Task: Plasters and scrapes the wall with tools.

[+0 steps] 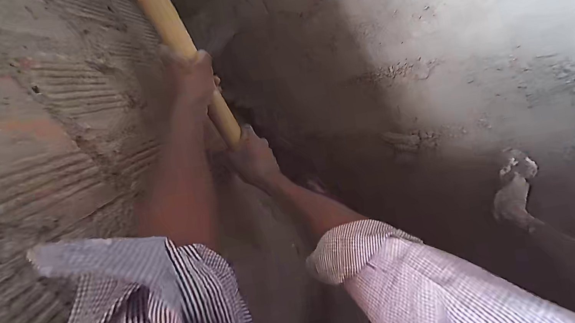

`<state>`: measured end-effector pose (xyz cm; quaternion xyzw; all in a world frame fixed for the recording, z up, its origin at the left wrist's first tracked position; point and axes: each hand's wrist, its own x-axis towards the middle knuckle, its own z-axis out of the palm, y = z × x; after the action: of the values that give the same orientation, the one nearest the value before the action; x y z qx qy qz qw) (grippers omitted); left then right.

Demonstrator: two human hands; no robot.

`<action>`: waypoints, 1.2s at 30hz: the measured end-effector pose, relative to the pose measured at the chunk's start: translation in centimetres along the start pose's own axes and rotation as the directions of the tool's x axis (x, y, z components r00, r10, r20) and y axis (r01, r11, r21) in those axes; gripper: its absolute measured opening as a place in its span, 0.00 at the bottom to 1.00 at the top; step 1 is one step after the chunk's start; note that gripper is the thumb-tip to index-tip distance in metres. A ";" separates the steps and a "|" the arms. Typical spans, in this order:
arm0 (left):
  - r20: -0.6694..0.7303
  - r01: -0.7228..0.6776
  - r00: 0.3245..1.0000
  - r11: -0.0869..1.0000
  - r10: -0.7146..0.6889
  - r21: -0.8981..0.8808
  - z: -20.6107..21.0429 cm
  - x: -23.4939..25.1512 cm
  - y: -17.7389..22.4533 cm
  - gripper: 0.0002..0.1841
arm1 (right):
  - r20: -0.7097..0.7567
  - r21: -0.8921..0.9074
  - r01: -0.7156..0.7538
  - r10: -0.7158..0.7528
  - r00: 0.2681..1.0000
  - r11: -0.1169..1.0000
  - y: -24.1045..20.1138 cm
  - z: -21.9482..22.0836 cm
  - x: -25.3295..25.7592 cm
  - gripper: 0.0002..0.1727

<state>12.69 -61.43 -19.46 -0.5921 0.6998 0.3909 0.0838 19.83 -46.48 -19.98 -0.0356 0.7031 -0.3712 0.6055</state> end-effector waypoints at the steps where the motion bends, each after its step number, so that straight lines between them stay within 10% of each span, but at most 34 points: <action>1: -0.051 0.011 0.999 1.000 -0.010 0.019 0.5 -0.2 -0.3 0.32 | 0.018 -0.029 -0.001 0.002 1.000 1.000 0.3 -0.5 -0.4 0.34; 12: -0.118 0.205 0.978 0.920 -0.175 0.334 4.4 -13.5 -6.2 0.35 | 0.218 0.015 -0.214 0.205 0.954 0.977 7.9 -0.3 -11.5 0.37; 22: -0.218 0.387 0.912 0.904 -0.347 0.182 16.0 -30.2 -11.6 0.36 | 0.277 -0.276 -0.276 0.351 0.894 0.921 24.1 -8.4 -21.9 0.34; 36: -0.182 0.291 0.944 0.955 -0.276 0.057 16.0 -30.1 -15.9 0.37 | 0.210 -0.216 -0.199 0.245 0.947 0.956 26.8 -4.7 -21.7 0.34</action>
<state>29.92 -28.00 -20.04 -0.7142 0.6275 0.2926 0.1030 32.12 -14.02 -17.30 -0.0576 0.6588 -0.2239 0.7159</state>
